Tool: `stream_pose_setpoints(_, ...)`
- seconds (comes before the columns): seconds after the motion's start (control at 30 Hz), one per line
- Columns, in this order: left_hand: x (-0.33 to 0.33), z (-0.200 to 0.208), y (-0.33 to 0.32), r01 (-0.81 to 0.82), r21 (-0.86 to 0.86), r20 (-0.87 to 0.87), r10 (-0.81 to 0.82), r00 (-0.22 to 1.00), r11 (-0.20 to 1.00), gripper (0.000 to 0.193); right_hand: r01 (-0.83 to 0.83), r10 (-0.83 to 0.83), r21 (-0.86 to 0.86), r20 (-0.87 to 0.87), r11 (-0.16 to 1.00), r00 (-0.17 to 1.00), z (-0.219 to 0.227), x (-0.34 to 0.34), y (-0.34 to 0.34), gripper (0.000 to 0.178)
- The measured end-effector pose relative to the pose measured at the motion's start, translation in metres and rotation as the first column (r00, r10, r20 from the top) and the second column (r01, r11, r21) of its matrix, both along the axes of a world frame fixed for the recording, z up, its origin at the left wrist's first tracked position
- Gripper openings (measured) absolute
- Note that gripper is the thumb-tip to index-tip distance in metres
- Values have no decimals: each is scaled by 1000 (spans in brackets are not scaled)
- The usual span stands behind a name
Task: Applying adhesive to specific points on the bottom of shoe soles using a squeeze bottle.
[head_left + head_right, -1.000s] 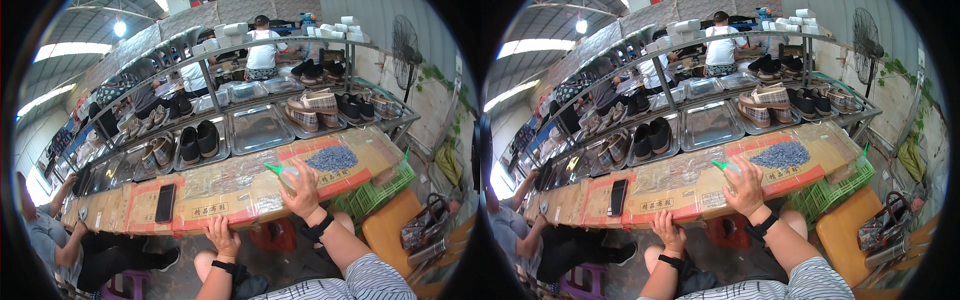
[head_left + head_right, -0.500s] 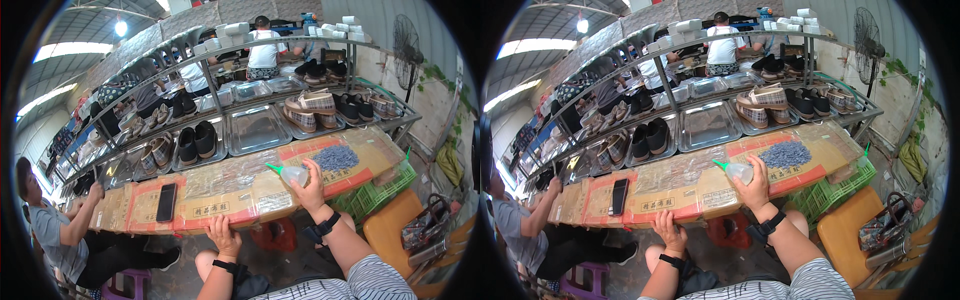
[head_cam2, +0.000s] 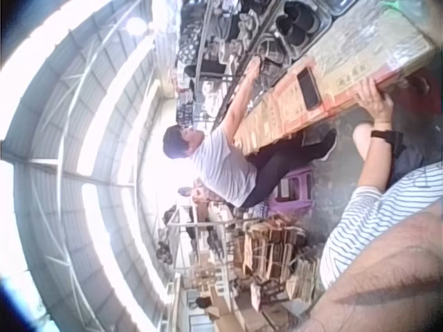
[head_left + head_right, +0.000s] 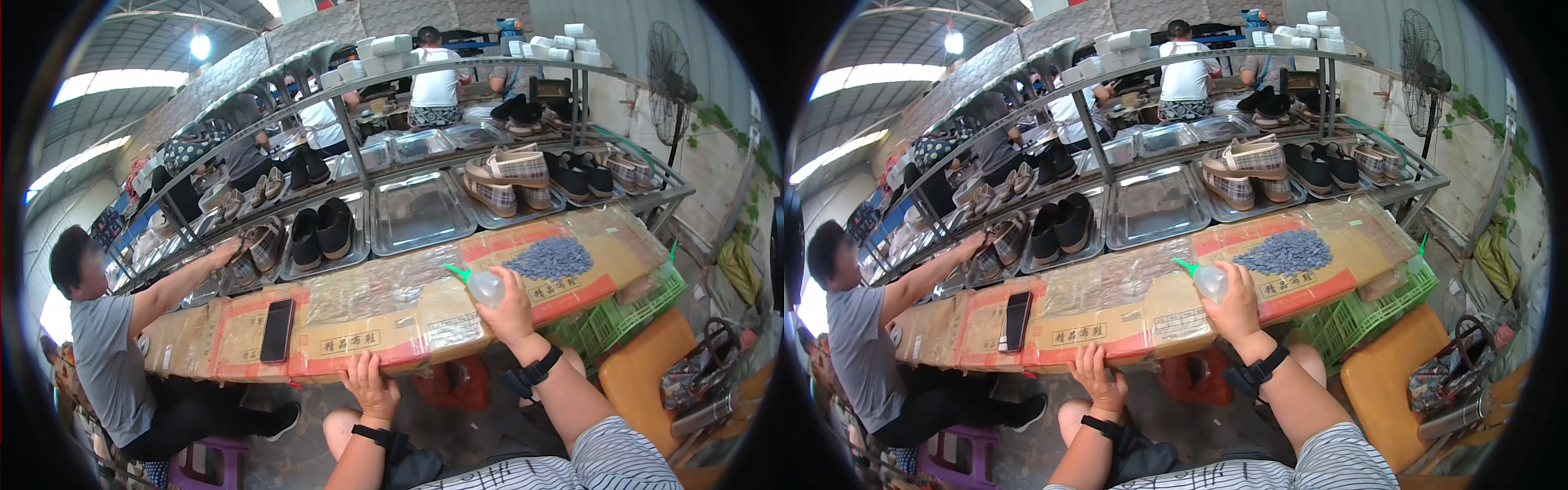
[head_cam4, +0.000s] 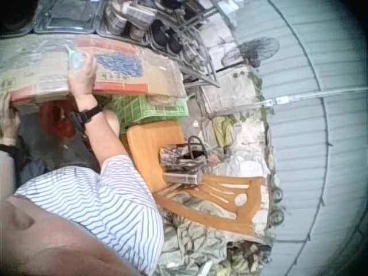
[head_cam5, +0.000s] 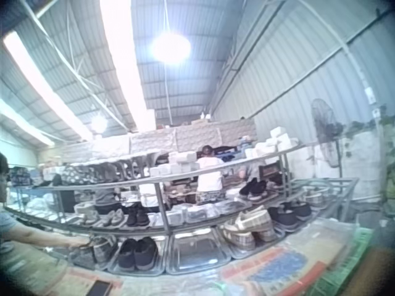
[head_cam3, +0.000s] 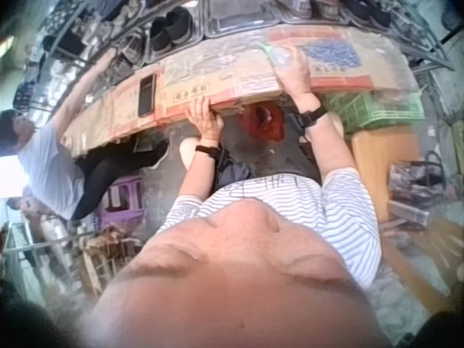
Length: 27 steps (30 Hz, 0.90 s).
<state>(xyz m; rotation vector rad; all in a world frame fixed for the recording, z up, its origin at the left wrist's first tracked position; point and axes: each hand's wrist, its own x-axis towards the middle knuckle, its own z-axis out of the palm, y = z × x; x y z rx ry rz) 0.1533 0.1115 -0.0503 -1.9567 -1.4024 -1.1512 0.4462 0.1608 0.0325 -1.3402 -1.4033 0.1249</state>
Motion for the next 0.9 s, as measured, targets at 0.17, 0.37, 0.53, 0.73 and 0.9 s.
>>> stream_pose_setpoints(0.17,0,2,0,-3,1,-4,3,1000,1000,65,-2,1,31,10,1000,1000,0,2,1,64)
stream_pose_setpoints(0.37,3,2,-3,9,17,-23,-9,1000,1000,68,13,-12,24,-8,1000,1000,-5,2,1,74)
stream_pose_setpoints(0.53,2,5,-5,0,13,-31,1,1000,1000,67,-5,5,13,-23,1000,1000,0,2,-3,74)
stream_pose_setpoints(0.73,6,5,-5,8,-14,-18,-9,1000,1000,66,-36,50,58,-264,998,963,-11,14,0,54)
stream_pose_setpoints(0.9,2,8,-6,6,-30,-17,-7,1000,1000,67,-93,106,64,-239,994,965,6,33,6,42)
